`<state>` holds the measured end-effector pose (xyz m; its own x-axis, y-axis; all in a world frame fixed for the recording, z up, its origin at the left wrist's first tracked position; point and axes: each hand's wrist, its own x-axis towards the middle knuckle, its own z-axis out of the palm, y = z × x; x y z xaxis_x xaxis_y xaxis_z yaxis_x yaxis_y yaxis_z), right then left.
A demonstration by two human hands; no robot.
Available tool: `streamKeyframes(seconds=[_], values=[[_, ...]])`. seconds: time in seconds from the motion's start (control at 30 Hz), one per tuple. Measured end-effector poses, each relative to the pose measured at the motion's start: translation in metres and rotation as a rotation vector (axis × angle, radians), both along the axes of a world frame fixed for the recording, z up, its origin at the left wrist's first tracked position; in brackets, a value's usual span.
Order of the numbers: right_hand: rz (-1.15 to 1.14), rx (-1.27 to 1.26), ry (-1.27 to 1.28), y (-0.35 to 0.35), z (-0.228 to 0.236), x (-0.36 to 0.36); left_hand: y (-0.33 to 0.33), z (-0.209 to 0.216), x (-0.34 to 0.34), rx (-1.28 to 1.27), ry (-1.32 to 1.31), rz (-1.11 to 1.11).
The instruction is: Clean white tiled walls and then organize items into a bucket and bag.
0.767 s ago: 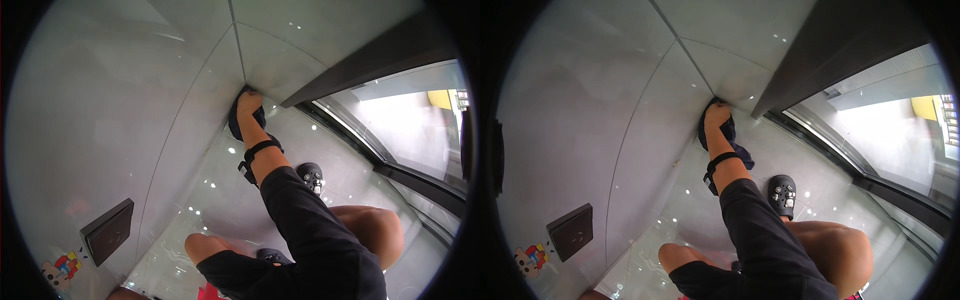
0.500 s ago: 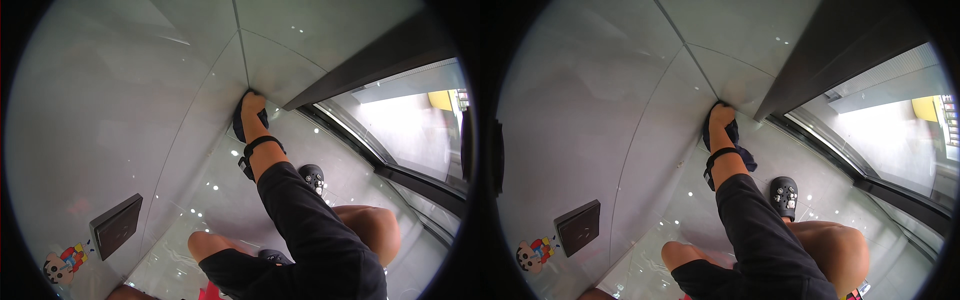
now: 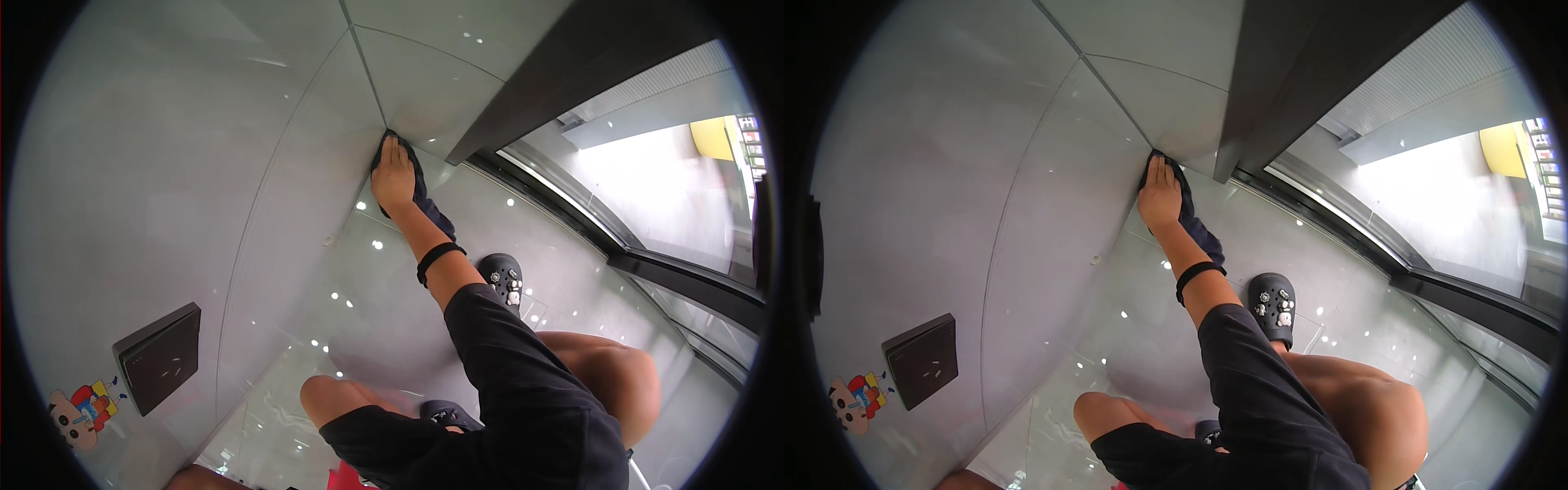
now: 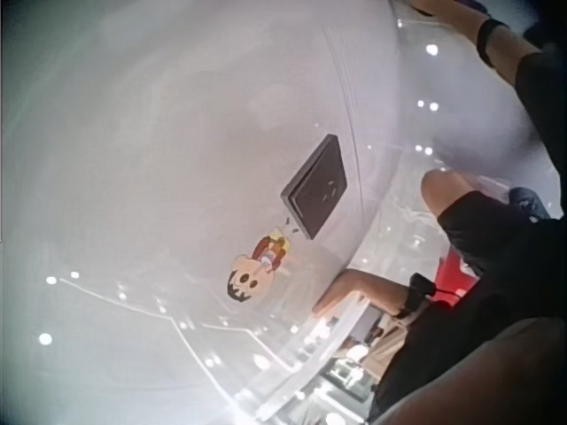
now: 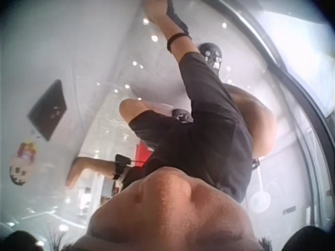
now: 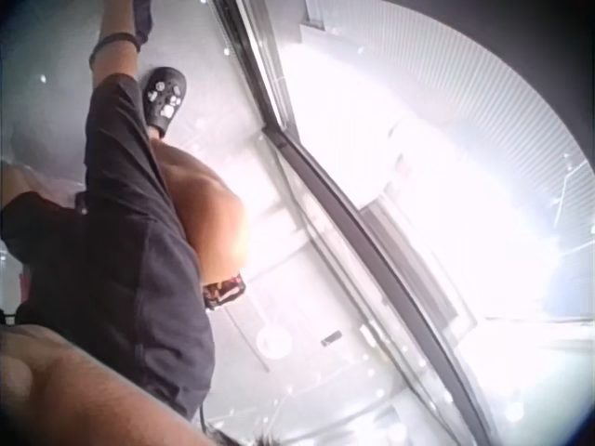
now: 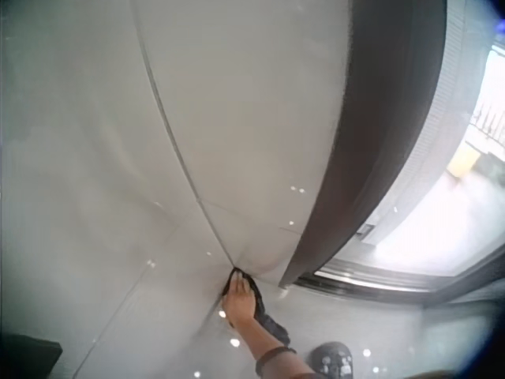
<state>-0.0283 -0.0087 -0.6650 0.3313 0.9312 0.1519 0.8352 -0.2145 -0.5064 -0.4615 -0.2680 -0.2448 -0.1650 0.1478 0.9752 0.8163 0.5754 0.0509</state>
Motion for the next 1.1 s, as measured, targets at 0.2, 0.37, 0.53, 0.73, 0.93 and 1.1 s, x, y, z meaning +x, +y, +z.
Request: streamKeyframes(seconds=[0.2,0.37,0.53,0.73,0.93,1.1], values=[[0.032,-0.071,-0.156,-0.041,0.007,0.044,-0.020,-0.011,-0.052,-0.243,0.125,0.203],[-0.333,-0.034,0.016,-0.104,0.022,0.086,-0.017,-0.011,-0.066,-0.007,-0.003,0.021],[-0.636,0.086,0.309,-0.119,0.029,0.100,-0.019,-0.010,-0.059,0.062,-0.080,-0.029],[-1.026,0.118,1.343,-0.033,-0.025,0.124,-0.023,-0.019,-0.073,0.005,-0.054,0.015],[-1.084,0.322,1.781,-0.028,0.009,0.110,-0.003,-0.005,-0.032,0.182,-0.181,-0.152],[-0.808,0.598,1.804,-0.038,0.104,0.098,-0.004,-0.002,-0.036,0.165,-0.185,-0.048]])
